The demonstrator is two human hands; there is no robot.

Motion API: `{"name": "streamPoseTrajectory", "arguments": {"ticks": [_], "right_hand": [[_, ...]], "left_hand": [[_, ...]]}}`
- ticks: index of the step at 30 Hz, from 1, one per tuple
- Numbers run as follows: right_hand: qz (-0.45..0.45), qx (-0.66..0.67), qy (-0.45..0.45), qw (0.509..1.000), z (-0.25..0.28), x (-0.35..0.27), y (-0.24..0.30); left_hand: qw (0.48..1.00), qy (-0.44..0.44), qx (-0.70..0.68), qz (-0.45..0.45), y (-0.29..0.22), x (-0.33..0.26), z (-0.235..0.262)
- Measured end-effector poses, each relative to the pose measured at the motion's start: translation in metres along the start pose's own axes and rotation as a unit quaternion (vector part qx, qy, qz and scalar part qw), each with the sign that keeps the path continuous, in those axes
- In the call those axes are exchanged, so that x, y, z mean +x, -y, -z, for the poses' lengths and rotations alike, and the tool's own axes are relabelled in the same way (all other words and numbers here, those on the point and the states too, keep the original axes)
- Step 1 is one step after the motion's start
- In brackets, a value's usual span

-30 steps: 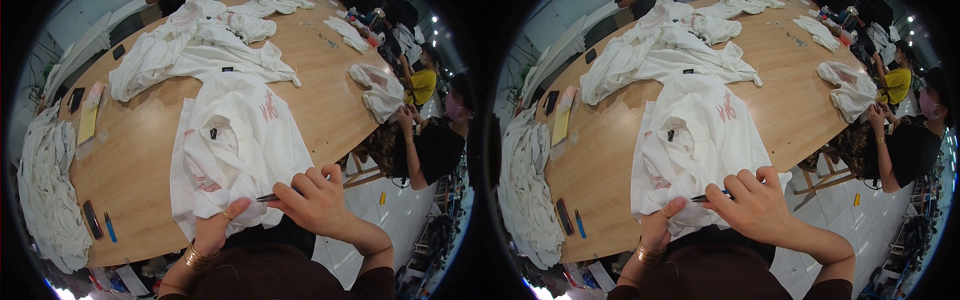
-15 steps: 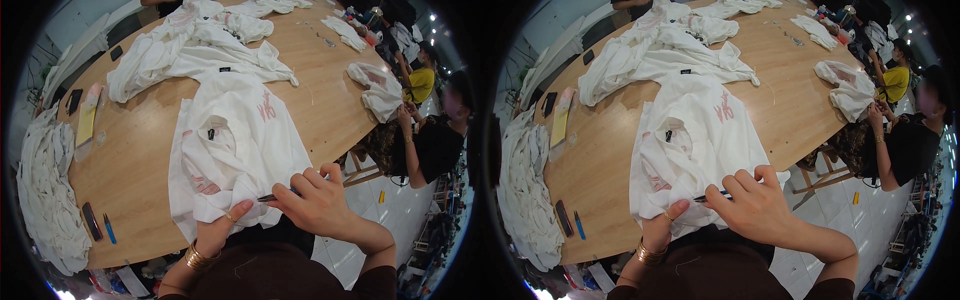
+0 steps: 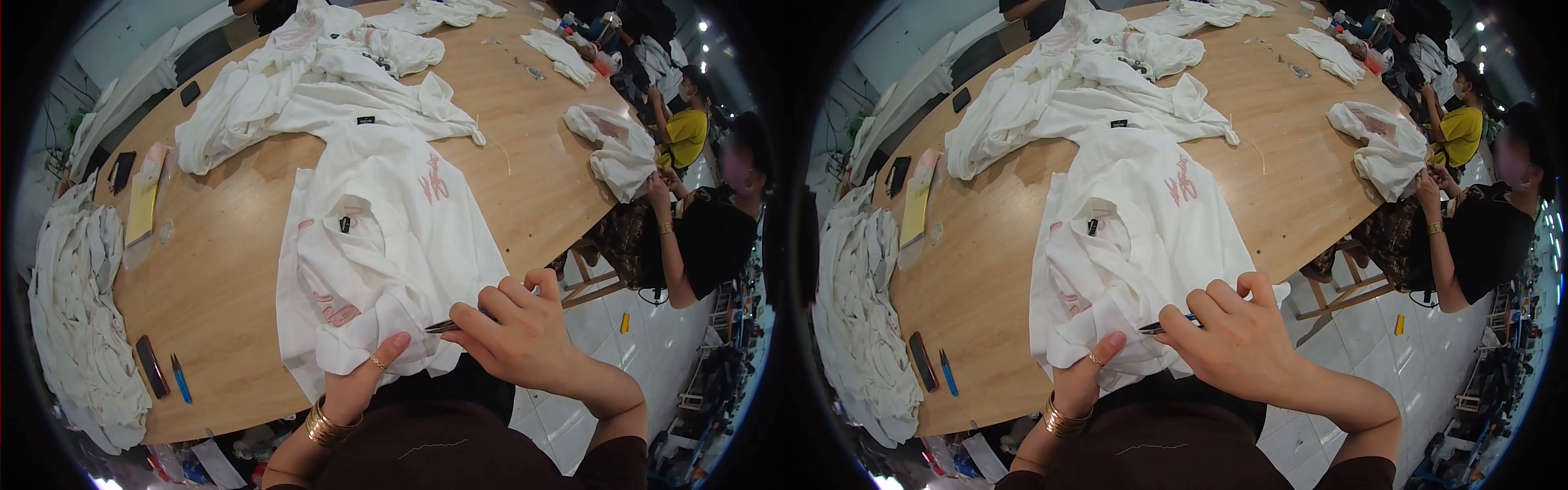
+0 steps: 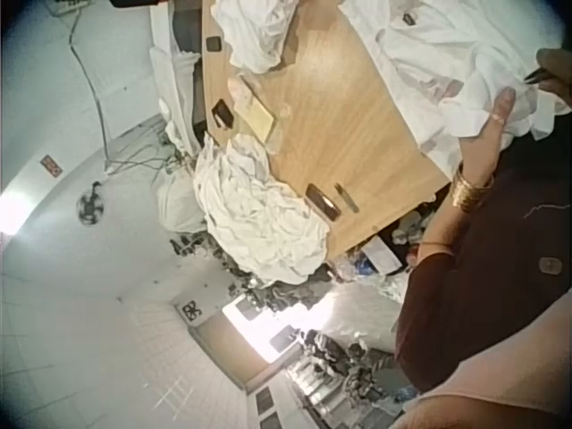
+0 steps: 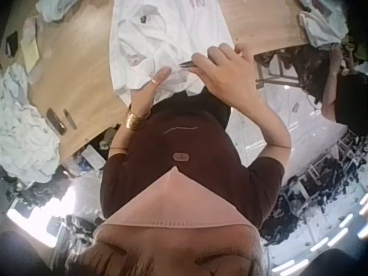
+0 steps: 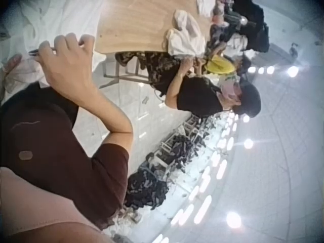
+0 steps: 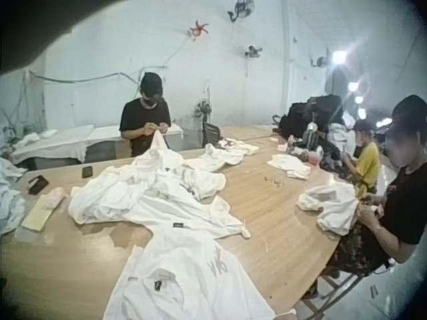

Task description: Trimming loose threads from white t-shirts using small scissors.

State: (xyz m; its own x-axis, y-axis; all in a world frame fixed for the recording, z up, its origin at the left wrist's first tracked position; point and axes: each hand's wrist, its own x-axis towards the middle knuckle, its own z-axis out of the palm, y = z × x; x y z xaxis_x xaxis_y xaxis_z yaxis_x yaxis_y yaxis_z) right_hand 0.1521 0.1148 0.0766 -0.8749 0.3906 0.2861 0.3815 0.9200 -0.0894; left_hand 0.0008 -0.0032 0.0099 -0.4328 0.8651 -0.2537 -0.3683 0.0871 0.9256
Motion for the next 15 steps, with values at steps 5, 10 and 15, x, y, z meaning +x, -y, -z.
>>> {"name": "streamPoseTrajectory", "arguments": {"ticks": [5, 10, 15], "right_hand": [[-0.008, -0.004, 0.006, 1.0, 0.0003, -0.0022, -0.0031], [-0.01, -0.008, 0.001, 1.0, 0.0007, -0.0016, -0.0014], [0.001, -0.005, 0.009, 1.0, 0.0056, -0.0002, 0.0008]], "left_hand": [[0.999, 0.015, 0.011, 0.033, 0.004, 0.0007, 0.0053], [0.999, 0.017, 0.009, 0.036, 0.0014, 0.0005, 0.0049], [0.999, 0.025, 0.022, 0.028, 0.0015, -0.0003, 0.0057]]}}
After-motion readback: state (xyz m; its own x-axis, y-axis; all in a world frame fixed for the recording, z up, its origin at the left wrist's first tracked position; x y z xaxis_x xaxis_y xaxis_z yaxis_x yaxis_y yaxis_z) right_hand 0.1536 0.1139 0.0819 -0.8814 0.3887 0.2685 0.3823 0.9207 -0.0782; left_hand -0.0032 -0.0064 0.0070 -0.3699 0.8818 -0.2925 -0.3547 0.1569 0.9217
